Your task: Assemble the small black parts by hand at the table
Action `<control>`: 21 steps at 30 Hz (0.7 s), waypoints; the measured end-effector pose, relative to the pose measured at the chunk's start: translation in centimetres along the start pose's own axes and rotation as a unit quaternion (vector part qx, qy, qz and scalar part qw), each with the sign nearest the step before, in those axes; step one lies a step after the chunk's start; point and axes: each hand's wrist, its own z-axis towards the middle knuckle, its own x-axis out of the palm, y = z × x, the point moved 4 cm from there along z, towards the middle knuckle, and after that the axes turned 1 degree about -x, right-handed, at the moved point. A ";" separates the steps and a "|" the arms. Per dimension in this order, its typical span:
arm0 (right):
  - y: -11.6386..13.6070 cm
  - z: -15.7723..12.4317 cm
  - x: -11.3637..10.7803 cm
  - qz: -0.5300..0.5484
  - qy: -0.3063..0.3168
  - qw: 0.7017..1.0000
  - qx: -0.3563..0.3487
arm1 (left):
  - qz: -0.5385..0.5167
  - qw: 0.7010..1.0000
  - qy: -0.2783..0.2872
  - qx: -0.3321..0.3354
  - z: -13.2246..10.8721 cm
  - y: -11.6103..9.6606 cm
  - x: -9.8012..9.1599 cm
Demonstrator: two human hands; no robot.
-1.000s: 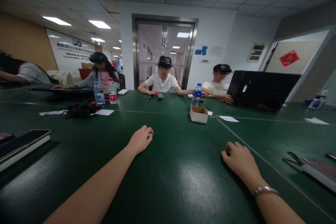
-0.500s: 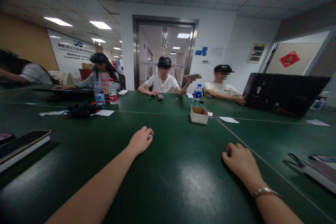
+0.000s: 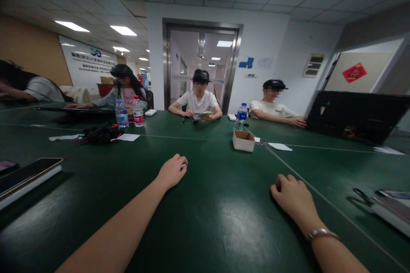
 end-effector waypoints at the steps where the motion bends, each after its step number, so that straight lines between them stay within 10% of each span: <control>1: 0.0 0.0 0.0 -0.004 0.003 1.000 0.000 | 0.003 1.000 -0.002 0.002 0.0 -0.1 0.0; 21: -0.1 0.1 0.1 -0.007 0.006 1.000 -0.004 | 0.003 1.000 -0.014 0.009 0.1 0.0 0.1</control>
